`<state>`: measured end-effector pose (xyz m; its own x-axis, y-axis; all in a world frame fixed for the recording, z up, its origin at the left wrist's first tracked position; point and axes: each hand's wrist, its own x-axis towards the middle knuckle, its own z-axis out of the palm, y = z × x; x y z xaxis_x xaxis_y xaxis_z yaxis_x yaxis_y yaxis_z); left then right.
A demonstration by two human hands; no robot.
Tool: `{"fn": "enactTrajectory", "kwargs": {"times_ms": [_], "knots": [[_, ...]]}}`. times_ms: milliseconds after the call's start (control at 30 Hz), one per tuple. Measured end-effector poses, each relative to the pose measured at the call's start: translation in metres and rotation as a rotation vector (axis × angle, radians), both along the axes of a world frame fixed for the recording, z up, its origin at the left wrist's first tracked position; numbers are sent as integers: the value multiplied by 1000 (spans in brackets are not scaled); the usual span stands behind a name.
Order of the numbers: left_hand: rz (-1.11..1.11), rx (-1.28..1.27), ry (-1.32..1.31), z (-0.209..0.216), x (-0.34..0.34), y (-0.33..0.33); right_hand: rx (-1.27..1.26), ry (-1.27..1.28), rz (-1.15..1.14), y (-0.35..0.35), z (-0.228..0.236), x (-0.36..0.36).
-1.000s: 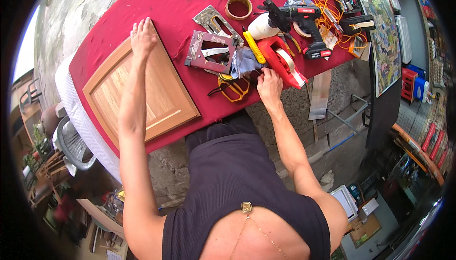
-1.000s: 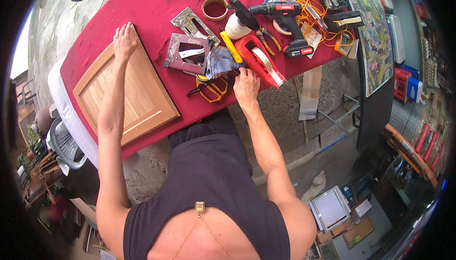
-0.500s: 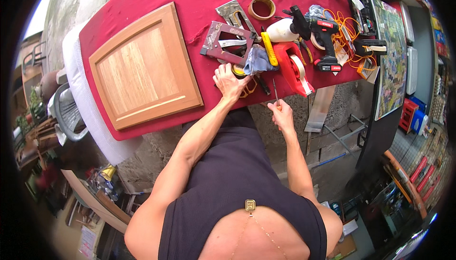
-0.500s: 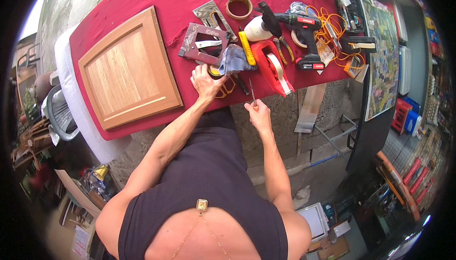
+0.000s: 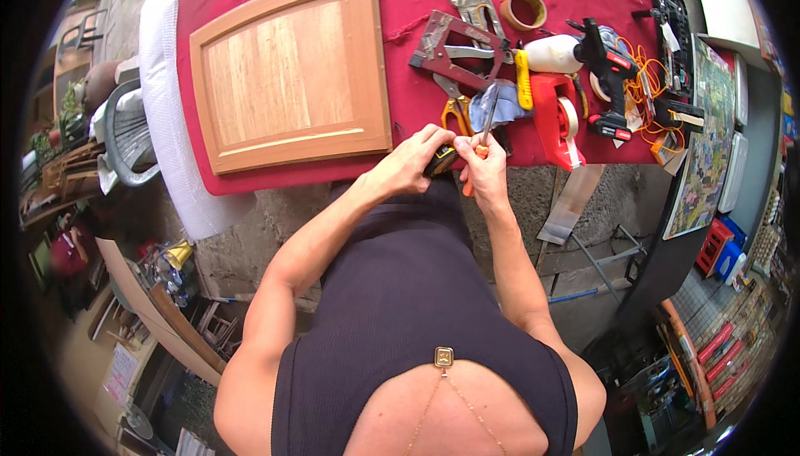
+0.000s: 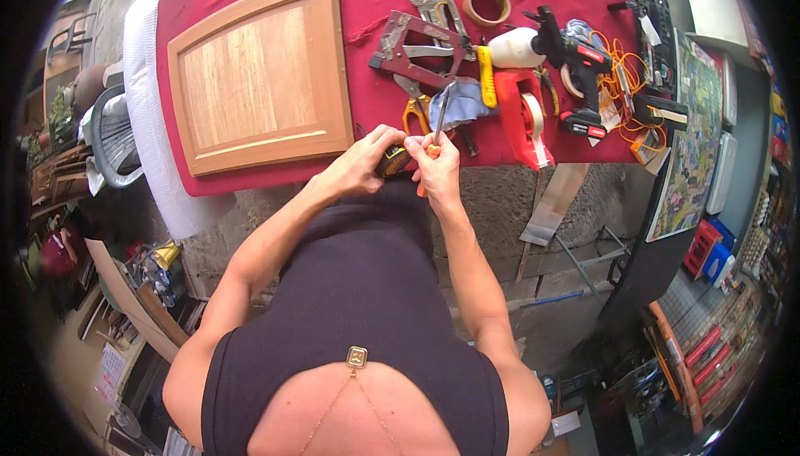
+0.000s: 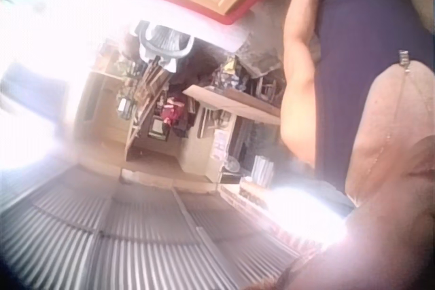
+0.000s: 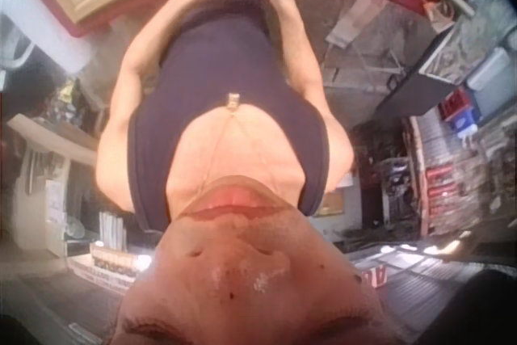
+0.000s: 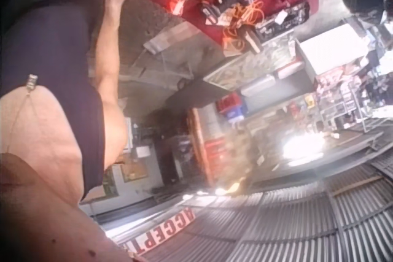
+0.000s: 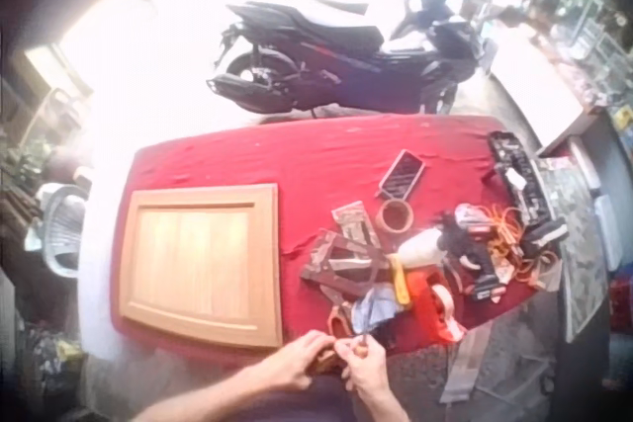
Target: The person measures and marks a wooden cabinet door, then uses a cordless drill to drive screws into the door. They thread a yellow string through the screw holes and tie it, completing the assembly of the door with a hanging string.
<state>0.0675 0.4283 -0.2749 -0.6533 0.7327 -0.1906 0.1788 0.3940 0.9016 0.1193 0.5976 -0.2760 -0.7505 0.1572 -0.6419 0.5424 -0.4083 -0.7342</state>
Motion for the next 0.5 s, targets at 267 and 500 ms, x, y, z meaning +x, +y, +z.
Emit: {"fn": "enactTrajectory", "kwargs": {"times_ms": [267, 500], "knots": [[130, -195, 11, -23, 31, -102, -66, -106, 285, -85, -19, 0], [20, -611, 346, 8, -4, -263, 5, -29, 392, -132, -37, -15]]}}
